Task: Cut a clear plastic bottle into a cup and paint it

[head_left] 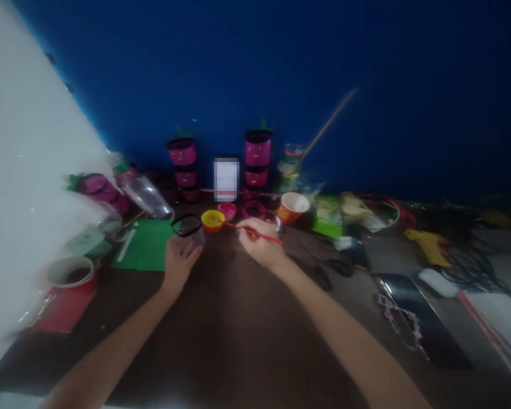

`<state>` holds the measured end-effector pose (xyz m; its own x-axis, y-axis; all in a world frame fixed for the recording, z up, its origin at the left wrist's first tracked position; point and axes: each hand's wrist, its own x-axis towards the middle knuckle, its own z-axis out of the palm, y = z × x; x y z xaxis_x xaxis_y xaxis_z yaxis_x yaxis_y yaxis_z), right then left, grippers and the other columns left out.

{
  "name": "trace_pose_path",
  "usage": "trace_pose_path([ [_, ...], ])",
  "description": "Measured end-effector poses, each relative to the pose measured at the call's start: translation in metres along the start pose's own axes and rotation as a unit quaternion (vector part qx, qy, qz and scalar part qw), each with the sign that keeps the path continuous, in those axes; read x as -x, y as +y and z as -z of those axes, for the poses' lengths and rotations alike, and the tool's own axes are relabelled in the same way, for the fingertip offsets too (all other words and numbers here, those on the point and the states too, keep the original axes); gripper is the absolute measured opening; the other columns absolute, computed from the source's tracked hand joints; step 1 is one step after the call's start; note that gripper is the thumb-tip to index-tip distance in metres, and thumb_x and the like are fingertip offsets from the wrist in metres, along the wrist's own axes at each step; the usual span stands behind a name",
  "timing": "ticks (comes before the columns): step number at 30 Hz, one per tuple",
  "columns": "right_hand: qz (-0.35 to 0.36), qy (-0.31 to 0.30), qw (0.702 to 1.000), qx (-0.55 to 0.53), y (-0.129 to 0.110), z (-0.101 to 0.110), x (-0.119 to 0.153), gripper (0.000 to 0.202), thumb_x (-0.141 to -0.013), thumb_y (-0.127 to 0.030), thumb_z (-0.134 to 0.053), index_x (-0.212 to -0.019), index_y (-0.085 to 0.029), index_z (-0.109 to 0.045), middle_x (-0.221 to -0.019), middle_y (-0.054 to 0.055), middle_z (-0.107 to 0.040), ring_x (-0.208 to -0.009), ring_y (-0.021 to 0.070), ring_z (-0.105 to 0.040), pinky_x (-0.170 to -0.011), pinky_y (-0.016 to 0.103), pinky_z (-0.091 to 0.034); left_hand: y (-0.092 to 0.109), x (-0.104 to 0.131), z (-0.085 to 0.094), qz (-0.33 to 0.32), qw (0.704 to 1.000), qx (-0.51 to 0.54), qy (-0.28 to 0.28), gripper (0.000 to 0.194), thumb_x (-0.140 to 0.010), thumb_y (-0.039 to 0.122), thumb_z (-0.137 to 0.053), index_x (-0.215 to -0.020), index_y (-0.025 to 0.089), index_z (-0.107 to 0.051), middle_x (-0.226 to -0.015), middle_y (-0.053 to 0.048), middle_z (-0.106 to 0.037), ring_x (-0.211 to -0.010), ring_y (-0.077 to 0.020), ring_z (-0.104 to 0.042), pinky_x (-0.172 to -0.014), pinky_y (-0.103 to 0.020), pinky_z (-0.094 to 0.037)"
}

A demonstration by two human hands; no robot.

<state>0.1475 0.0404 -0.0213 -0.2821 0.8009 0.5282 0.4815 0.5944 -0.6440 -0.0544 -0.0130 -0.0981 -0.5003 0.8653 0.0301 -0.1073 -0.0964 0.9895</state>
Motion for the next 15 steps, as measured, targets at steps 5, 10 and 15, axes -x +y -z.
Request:
trace_pose_path([
  [5, -0.004, 0.008, 1.000, 0.012, 0.0000, 0.0017, -0.0012, 0.014, -0.072, -0.012, -0.052, -0.070, -0.021, -0.062, -0.071, 0.002, -0.067, -0.065, 0.0163, -0.061, -0.065, 0.028, -0.047, 0.0027, 0.0010, -0.0008, -0.003, 1.000, 0.002, -0.010, 0.050, -0.057, 0.027, -0.079, -0.095, 0.019, -0.048, -0.105, -0.007, -0.057, -0.109, -0.0235, -0.057, -0.102, -0.045, -0.041],
  [10, -0.008, 0.001, 1.000, 0.010, -0.0018, 0.0019, -0.0042, 0.014, -0.074, -0.013, -0.051, -0.072, -0.020, -0.063, -0.071, 0.003, -0.067, -0.063, 0.0151, -0.060, -0.063, 0.026, -0.046, 0.0021, 0.0008, -0.0009, -0.001, 1.000, 0.005, -0.008, 0.050, -0.056, 0.028, -0.079, -0.095, 0.018, -0.048, -0.103, -0.007, -0.057, -0.107, -0.0219, -0.058, -0.102, -0.044, -0.040],
  [15, -0.010, 0.007, 1.000, 0.004, -0.0038, 0.0046, -0.0026, 0.014, -0.072, -0.012, -0.052, -0.070, -0.019, -0.064, -0.071, 0.002, -0.068, -0.064, 0.0154, -0.061, -0.064, 0.026, -0.047, 0.0011, 0.0007, -0.0007, -0.017, 1.000, 0.009, -0.014, 0.049, -0.056, 0.028, -0.079, -0.093, 0.019, -0.049, -0.101, -0.004, -0.056, -0.106, -0.0199, -0.058, -0.102, -0.043, -0.041],
])
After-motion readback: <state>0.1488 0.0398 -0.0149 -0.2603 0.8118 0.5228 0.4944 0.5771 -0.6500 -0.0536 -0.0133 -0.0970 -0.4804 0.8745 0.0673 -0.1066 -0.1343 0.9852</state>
